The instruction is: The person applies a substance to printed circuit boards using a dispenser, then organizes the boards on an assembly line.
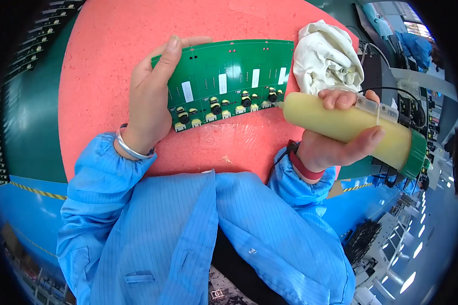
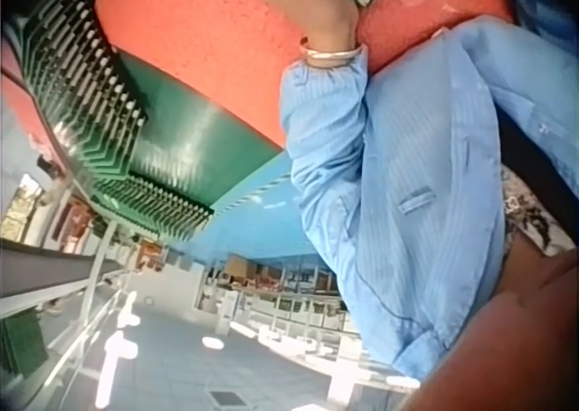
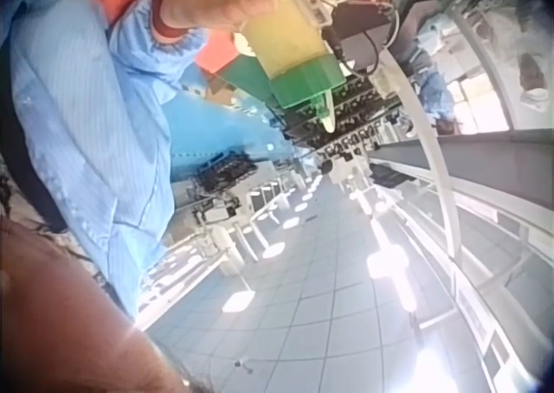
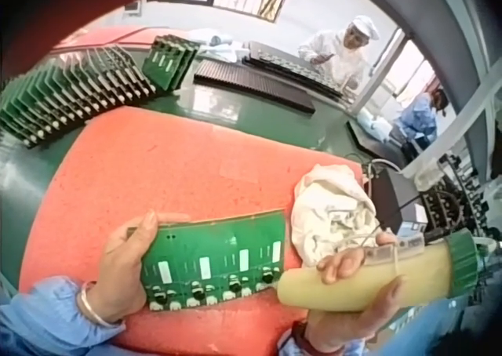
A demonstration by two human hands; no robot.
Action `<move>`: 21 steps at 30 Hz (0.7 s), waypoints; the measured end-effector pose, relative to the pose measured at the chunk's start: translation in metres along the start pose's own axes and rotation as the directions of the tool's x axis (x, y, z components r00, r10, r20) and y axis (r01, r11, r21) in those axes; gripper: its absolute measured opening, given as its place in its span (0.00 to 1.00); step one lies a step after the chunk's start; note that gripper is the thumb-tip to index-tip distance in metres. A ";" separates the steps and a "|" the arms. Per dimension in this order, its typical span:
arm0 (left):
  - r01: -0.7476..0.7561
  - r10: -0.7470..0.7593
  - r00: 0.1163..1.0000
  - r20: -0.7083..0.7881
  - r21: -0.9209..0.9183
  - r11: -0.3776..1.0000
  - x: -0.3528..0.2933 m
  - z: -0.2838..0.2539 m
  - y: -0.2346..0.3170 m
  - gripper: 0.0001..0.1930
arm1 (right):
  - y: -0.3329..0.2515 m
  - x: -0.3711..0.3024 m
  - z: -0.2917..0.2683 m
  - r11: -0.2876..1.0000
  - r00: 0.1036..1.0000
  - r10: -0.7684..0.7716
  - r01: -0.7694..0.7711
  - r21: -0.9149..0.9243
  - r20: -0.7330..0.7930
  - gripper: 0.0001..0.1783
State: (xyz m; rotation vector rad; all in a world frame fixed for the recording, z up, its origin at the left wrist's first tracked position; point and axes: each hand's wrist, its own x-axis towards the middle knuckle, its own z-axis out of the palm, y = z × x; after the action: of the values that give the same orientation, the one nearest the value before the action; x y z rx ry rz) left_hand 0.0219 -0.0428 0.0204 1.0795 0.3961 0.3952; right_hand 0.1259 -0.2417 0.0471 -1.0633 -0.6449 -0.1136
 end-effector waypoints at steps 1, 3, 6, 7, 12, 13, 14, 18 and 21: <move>0.002 -0.002 1.000 0.000 -0.002 1.000 0.000 -0.001 0.000 0.20 | 0.001 0.000 0.001 1.000 1.000 0.001 -0.001 -0.002 0.000 0.31; 0.011 -0.011 1.000 0.001 -0.009 1.000 0.001 -0.002 0.000 0.20 | 0.001 -0.001 0.002 1.000 1.000 -0.015 0.015 -0.027 -0.001 0.32; 0.019 -0.019 1.000 0.003 -0.014 1.000 0.001 -0.003 0.000 0.20 | 0.001 -0.002 0.003 0.998 0.999 -0.033 0.033 -0.051 -0.005 0.32; 0.013 -0.013 1.000 -0.004 -0.008 1.000 0.000 -0.003 -0.001 0.20 | 0.000 -0.002 0.002 0.999 1.000 -0.023 0.023 -0.037 -0.005 0.32; -0.003 0.004 1.000 -0.026 0.015 1.000 -0.002 -0.007 -0.003 0.21 | -0.003 -0.001 0.000 0.999 1.000 0.003 -0.004 -0.033 -0.027 0.32; -0.003 0.004 1.000 -0.031 0.018 1.000 -0.002 -0.008 -0.003 0.21 | -0.003 -0.001 0.000 0.998 0.999 -0.001 -0.002 -0.069 -0.047 0.32; -0.003 0.004 0.999 -0.035 0.021 1.000 -0.003 -0.009 -0.002 0.21 | -0.002 -0.001 -0.001 0.995 0.998 -0.006 -0.001 -0.104 -0.068 0.32; 0.002 -0.002 0.999 -0.036 0.016 1.000 -0.004 -0.010 0.000 0.21 | -0.001 -0.002 0.001 0.995 0.997 0.002 -0.011 -0.102 -0.083 0.32; 0.007 -0.007 0.999 -0.036 0.009 1.000 -0.004 -0.010 0.002 0.21 | 0.000 -0.002 0.001 0.998 0.997 0.017 -0.022 -0.061 -0.075 0.32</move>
State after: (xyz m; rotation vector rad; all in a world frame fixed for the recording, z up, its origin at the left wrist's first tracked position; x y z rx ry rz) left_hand 0.0135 -0.0367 0.0186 1.0806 0.4337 0.4077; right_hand 0.1241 -0.2416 0.0465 -1.1198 -0.5663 -0.1564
